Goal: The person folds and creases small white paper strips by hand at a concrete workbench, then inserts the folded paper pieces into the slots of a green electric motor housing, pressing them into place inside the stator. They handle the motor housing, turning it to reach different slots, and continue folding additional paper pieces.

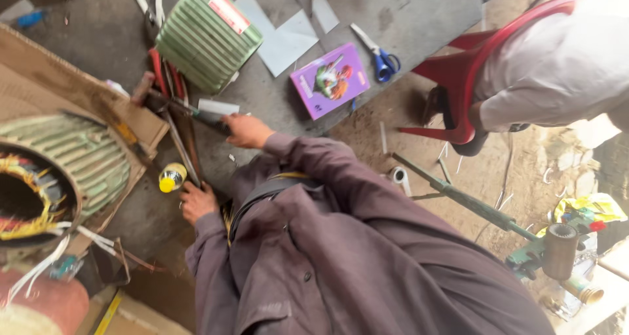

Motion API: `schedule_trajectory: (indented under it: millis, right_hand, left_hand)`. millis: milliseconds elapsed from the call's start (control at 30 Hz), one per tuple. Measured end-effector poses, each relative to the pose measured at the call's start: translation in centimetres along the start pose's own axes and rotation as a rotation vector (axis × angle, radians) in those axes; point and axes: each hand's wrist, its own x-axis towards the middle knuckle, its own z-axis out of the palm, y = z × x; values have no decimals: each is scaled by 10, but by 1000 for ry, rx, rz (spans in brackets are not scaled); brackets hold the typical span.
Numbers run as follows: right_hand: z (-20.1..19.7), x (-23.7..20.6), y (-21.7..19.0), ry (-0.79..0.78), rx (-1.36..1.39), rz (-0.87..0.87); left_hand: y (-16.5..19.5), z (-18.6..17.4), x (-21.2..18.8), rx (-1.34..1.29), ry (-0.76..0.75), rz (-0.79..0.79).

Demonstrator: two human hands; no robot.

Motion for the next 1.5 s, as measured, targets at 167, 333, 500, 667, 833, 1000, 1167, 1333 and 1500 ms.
schedule_trajectory:
  millis: [167, 333, 500, 667, 833, 1000, 1167, 1333, 1500]
  right_hand:
    - [-50, -50, 42, 136, -56, -99]
    - [-112, -102, 114, 619, -116, 515]
    - [-167, -123, 187, 806, -140, 587]
    - [-197, -116, 211, 619, 285, 738]
    - [-214, -110, 221, 623, 314, 792]
    - [-243, -120, 239, 411, 845, 700]
    - [-271, -162, 269, 692, 993, 466]
    - [-319, -178, 332, 1103, 1277, 445]
    - [-362, -140, 366, 1275, 1573, 628]
  left_hand:
    - [-6, -1, 24, 12, 86, -53]
    - [2, -5, 35, -54, 34, -141]
    - [22, -35, 15, -228, 152, -284]
    - [158, -32, 14, -1351, -585, -122]
    - [326, -40, 26, -1319, -793, -36]
    - [379, -45, 16, -1200, -685, -91]
    - [374, -46, 15, -1280, -781, 159]
    - [340, -33, 8, -1272, -839, 119]
    - [309, -12, 0, -1249, -808, 46]
